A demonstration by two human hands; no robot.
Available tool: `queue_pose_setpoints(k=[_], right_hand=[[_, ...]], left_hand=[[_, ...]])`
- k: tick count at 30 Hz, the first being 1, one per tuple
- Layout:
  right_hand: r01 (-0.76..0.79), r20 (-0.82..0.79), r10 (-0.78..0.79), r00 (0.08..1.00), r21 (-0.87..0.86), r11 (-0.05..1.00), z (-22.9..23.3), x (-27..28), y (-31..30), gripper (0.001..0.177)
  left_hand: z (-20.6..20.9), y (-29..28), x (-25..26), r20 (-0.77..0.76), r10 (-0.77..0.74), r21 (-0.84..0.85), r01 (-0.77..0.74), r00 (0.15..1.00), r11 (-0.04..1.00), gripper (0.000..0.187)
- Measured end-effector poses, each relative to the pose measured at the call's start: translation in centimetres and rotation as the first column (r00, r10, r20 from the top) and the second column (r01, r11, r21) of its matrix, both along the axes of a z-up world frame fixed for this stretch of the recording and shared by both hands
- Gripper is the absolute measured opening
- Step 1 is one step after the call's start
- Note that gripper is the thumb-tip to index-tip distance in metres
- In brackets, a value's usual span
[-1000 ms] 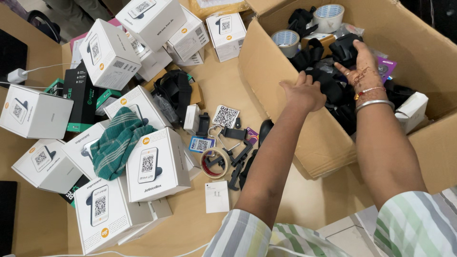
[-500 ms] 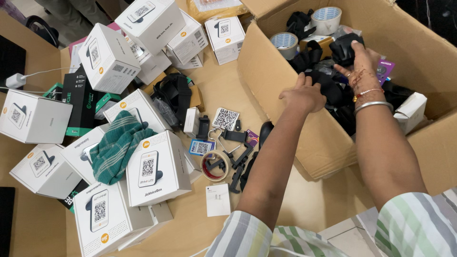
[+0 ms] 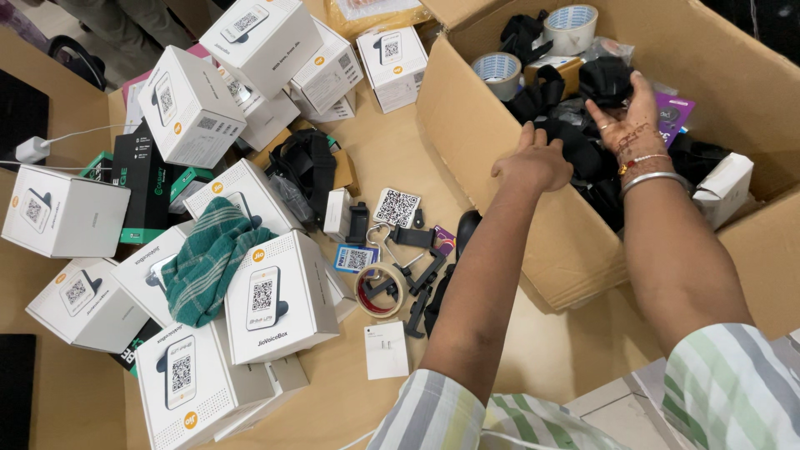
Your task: The person sorts through a cluttered workspace of electronic components, picking up and inspecting black plastic mounts, straps, and accessories before placing a component into a small plastic bag.
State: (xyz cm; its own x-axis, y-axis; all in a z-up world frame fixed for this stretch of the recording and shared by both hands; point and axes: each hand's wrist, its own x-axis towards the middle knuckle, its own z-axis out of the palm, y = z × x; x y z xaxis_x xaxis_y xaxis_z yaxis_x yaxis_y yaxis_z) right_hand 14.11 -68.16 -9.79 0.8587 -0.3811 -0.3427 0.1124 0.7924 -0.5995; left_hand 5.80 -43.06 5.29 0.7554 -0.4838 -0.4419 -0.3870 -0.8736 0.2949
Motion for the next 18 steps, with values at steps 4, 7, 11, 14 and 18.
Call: queue_pose_setpoints(k=[4,7,11,14,18], right_hand=[[0.026,-0.112,-0.033,0.993,-0.058,0.998,0.0,0.3,0.3,0.062],[0.047,0.183,-0.052,0.982,0.033,0.998,0.5,0.1,0.3,0.071],[0.091,-0.043,-0.088,0.995,0.072,0.993,1.0,-0.3,0.4,0.076],[0.135,-0.141,-0.140,0.980,-0.046,0.990,1.1,0.1,0.4,0.070],[0.181,-0.288,-0.267,0.920,-0.294,0.939,1.3,0.7,0.8,0.058]], left_hand=[[0.1,0.0,0.2,-0.020,0.000,-0.006,0.000,1.000,1.000,0.062],[0.1,0.1,0.2,-0.027,0.002,-0.010,-0.002,1.000,1.000,0.062],[0.1,0.2,0.2,-0.030,0.000,-0.014,-0.001,1.000,1.000,0.062],[0.1,0.3,0.3,-0.035,-0.005,-0.026,0.004,0.999,1.000,0.063],[0.3,0.5,0.2,-0.038,0.008,-0.036,-0.009,0.999,0.999,0.063]])
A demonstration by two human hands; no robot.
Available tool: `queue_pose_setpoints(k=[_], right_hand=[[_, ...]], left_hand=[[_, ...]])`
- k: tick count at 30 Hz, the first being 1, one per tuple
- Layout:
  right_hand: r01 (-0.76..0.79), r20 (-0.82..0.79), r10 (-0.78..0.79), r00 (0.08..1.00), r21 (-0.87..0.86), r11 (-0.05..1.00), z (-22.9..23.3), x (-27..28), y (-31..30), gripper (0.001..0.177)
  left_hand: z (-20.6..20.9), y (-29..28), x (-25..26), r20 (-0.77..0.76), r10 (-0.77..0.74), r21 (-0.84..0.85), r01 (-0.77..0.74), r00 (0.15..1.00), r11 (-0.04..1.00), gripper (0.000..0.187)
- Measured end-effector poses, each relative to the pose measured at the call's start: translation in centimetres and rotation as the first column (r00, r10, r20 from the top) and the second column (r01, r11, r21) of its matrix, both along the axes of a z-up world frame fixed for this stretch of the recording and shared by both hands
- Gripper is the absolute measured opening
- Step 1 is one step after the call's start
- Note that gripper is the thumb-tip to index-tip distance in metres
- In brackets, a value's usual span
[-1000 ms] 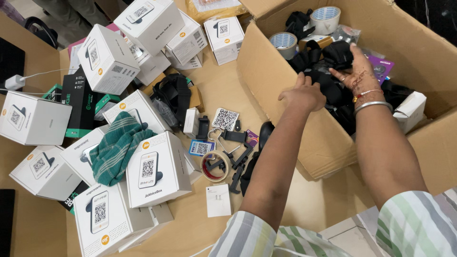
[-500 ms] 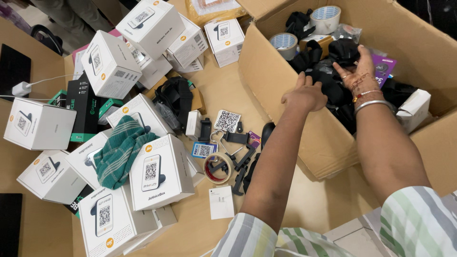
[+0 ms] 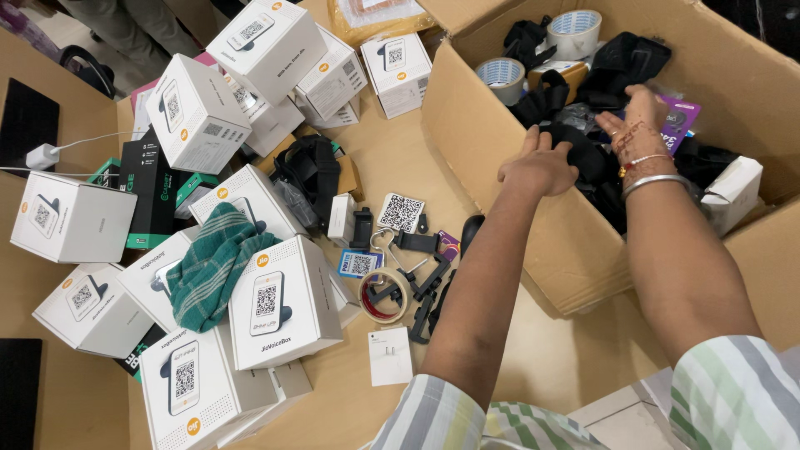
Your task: The person sorts through a cluttered workspace of electronic components, picking up and inspecting black plastic mounts, straps, and accessories before placing a component into a small plastic bag.
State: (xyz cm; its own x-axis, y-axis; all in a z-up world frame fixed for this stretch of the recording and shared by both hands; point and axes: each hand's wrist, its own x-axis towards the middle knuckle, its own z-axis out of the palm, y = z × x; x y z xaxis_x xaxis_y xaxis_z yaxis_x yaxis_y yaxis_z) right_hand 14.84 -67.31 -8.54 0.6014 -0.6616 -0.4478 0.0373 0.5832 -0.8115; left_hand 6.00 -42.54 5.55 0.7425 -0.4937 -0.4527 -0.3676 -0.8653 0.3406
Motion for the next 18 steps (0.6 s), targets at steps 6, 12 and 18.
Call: queue_pose_setpoints(k=[6,12,18], right_hand=[[-0.009,-0.105,-0.031,0.994,-0.356,0.935,1.8,-0.8,1.7,0.035],[-0.049,0.154,0.123,0.980,-0.412,0.910,6.7,-2.2,4.5,0.018],[-0.106,0.337,0.350,0.874,-0.572,0.814,10.0,-4.1,8.8,0.019]], left_hand=[[-0.3,0.0,0.0,0.002,0.001,-0.042,-0.001,1.000,0.999,0.064],[-3.8,-0.4,1.3,0.068,-0.017,-0.123,0.025,0.998,0.992,0.065],[-9.2,-0.7,2.0,0.433,-0.012,-0.325,0.169,0.901,0.930,0.064]])
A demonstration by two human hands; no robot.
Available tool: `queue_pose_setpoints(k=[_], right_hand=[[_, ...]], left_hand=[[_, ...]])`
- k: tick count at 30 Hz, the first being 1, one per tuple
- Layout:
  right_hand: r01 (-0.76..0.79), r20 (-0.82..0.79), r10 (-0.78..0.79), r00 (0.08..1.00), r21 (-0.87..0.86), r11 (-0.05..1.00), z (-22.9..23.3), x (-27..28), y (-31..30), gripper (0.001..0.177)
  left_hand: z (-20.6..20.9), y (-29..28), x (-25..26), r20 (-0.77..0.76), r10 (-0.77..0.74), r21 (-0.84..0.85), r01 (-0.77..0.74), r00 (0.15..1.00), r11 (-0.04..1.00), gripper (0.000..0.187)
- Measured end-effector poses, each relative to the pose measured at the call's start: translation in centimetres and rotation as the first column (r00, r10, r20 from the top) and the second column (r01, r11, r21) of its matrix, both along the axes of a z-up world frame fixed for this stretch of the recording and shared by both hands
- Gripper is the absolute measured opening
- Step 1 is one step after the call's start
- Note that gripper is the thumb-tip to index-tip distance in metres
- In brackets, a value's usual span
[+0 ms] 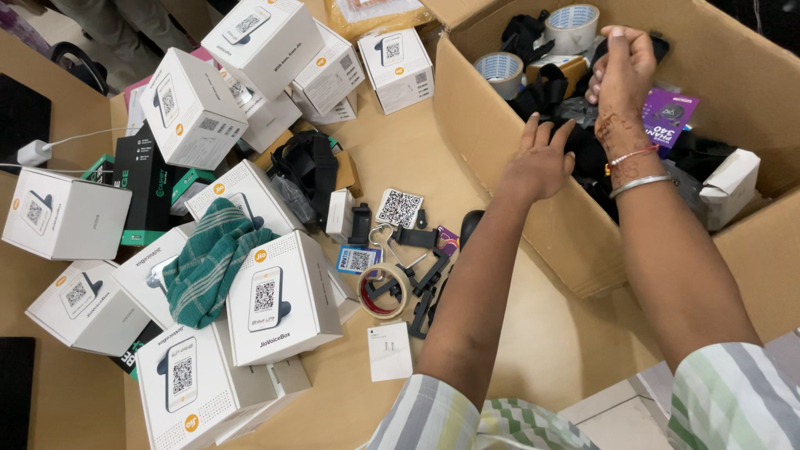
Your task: The person sorts through a cluttered workspace of electronic components, picking up and inspecting black plastic mounts, straps, and accessories before placing a component into a small plastic bag.
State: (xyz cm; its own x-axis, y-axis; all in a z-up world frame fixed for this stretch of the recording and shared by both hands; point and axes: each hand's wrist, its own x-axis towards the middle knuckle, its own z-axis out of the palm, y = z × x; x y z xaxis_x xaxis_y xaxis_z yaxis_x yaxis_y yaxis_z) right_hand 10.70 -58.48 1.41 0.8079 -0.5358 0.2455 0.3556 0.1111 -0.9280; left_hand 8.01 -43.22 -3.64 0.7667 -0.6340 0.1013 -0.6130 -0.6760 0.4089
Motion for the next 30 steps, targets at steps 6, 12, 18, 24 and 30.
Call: queue_pose_setpoints(k=[6,12,18,24,30], right_hand=[[-0.136,0.007,0.140,0.990,-0.184,0.973,0.9,-1.4,4.1,0.014],[-0.258,-0.008,0.271,0.963,-0.329,0.908,1.6,-2.4,6.0,0.011],[-0.247,-0.006,0.290,0.957,-0.541,0.804,1.5,-3.1,6.7,0.009],[-0.337,-0.108,0.353,0.930,-0.636,0.695,2.4,-4.5,8.1,0.012],[-0.291,-0.162,0.272,0.948,-0.788,0.543,4.5,-6.3,9.4,0.014]], left_hand=[[1.2,2.2,-2.6,0.079,0.083,-0.067,-0.078,0.993,0.995,0.061],[4.7,5.6,-5.3,0.034,0.034,0.066,-0.036,0.999,0.997,0.061],[4.9,9.1,-5.6,0.238,-0.133,0.209,0.083,0.962,0.974,0.064],[2.7,17.1,-2.9,0.304,-0.077,0.363,-0.041,0.950,0.931,0.069],[0.2,28.1,-0.5,0.274,0.228,0.452,-0.334,0.934,0.827,0.046]])
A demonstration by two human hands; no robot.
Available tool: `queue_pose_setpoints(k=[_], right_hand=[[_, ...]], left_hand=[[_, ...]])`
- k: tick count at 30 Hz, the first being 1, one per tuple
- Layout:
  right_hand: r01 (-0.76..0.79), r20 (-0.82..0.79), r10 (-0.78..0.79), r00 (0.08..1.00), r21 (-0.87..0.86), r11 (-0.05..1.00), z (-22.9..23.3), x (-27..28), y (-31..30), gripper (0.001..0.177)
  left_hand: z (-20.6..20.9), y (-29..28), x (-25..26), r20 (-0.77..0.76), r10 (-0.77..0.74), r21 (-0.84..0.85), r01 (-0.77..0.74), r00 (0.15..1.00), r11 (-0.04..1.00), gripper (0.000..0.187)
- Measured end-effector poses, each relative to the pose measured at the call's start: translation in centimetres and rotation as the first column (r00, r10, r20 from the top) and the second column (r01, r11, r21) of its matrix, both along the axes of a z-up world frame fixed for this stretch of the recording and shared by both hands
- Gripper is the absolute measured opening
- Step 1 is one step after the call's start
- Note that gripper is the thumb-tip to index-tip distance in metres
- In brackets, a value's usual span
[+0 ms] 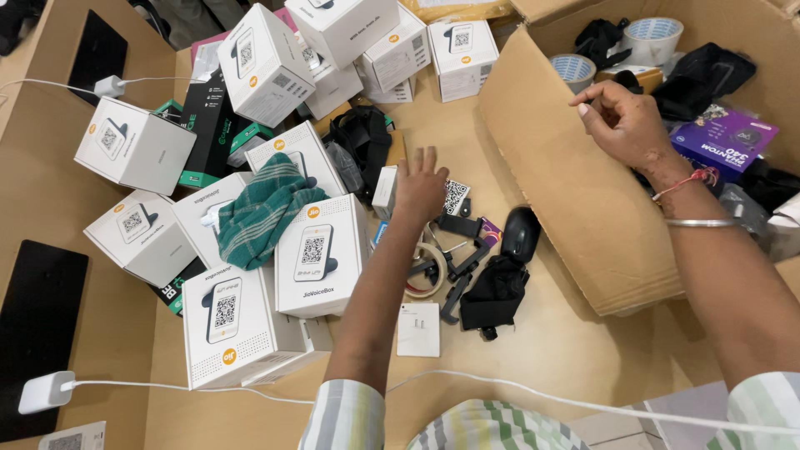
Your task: The person sorts through a cluttered workspace of electronic components, picking up and inspecting black plastic mounts, straps, and accessories before placing a component into a small plastic bag.
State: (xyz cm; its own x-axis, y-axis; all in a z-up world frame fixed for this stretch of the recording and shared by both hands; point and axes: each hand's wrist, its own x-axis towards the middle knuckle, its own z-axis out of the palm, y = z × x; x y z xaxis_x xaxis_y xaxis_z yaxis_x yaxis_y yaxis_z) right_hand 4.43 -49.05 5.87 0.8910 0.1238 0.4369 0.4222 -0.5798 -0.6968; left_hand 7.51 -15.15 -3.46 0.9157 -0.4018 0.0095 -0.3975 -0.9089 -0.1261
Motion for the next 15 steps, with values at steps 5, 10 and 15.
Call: queue_pose_setpoints(k=[5,10,15], right_hand=[[-0.001,0.012,0.003,1.000,-0.103,0.995,1.3,-0.8,3.2,0.015],[-0.094,-0.001,0.094,0.996,-0.039,0.995,-1.5,-0.6,9.7,0.017],[-0.096,-0.053,0.096,0.994,-0.001,0.995,-7.4,-2.0,16.4,0.023]], left_hand=[[-1.7,7.1,2.9,0.005,0.230,-0.021,-0.230,0.973,0.973,0.052],[-3.6,8.7,5.6,-0.060,0.289,-0.099,-0.293,0.956,0.951,0.058],[-4.0,9.1,7.0,-0.242,0.370,-0.139,-0.410,0.897,0.902,0.051]])
